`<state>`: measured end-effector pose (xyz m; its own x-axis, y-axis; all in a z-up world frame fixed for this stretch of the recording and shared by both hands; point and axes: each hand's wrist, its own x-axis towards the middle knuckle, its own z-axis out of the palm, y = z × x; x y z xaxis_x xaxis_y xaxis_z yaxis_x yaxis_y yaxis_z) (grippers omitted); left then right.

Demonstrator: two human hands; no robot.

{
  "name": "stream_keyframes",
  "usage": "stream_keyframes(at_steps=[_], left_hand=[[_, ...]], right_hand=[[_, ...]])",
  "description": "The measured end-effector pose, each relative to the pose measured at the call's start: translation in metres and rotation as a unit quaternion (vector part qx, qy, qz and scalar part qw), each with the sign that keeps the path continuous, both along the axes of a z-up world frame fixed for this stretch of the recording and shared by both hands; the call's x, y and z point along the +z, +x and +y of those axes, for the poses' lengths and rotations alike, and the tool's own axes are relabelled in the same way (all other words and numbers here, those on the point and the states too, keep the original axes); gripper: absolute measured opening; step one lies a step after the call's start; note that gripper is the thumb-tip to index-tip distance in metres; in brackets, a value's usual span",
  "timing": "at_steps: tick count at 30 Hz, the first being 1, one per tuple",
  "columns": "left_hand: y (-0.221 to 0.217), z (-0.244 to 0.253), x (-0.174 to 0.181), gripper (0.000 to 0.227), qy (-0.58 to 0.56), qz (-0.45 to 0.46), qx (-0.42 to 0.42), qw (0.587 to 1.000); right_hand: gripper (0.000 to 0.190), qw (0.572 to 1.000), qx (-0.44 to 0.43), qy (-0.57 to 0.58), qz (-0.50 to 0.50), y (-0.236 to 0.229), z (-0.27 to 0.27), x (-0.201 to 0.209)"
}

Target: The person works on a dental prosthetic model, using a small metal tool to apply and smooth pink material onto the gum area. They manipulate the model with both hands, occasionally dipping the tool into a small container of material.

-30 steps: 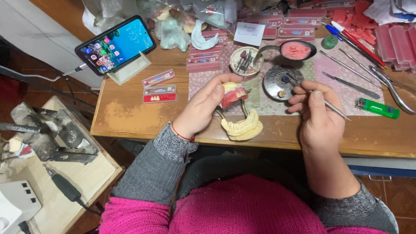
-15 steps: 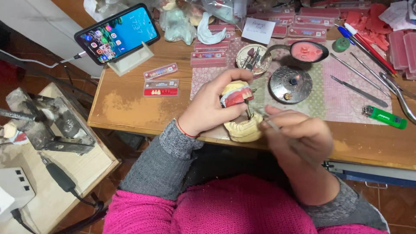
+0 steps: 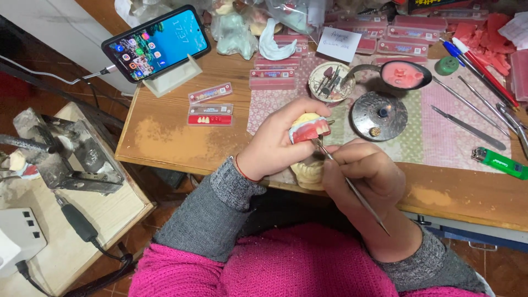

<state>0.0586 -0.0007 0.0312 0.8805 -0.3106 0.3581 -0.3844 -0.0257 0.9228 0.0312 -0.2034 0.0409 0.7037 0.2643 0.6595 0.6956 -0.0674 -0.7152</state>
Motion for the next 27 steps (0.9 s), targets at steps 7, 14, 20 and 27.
stream_keyframes(at_steps=[7,14,20,27], left_hand=[[0.000,-0.002,-0.004,0.047,-0.028,0.043,-0.008,0.999],[0.000,-0.003,-0.001,0.047,0.005,0.013,0.019,1.000],[0.000,-0.002,-0.001,0.045,0.026,-0.009,0.024,0.999],[-0.002,-0.002,0.002,0.046,0.040,-0.002,0.035,0.999]], right_hand=[[0.029,1.000,0.000,-0.017,-0.017,0.000,0.000,0.005],[0.021,0.996,-0.035,-0.080,-0.023,-0.002,0.001,0.011],[0.020,0.985,-0.061,-0.153,-0.050,0.000,0.002,0.015],[0.019,0.968,-0.070,-0.224,-0.083,0.002,0.001,0.017]])
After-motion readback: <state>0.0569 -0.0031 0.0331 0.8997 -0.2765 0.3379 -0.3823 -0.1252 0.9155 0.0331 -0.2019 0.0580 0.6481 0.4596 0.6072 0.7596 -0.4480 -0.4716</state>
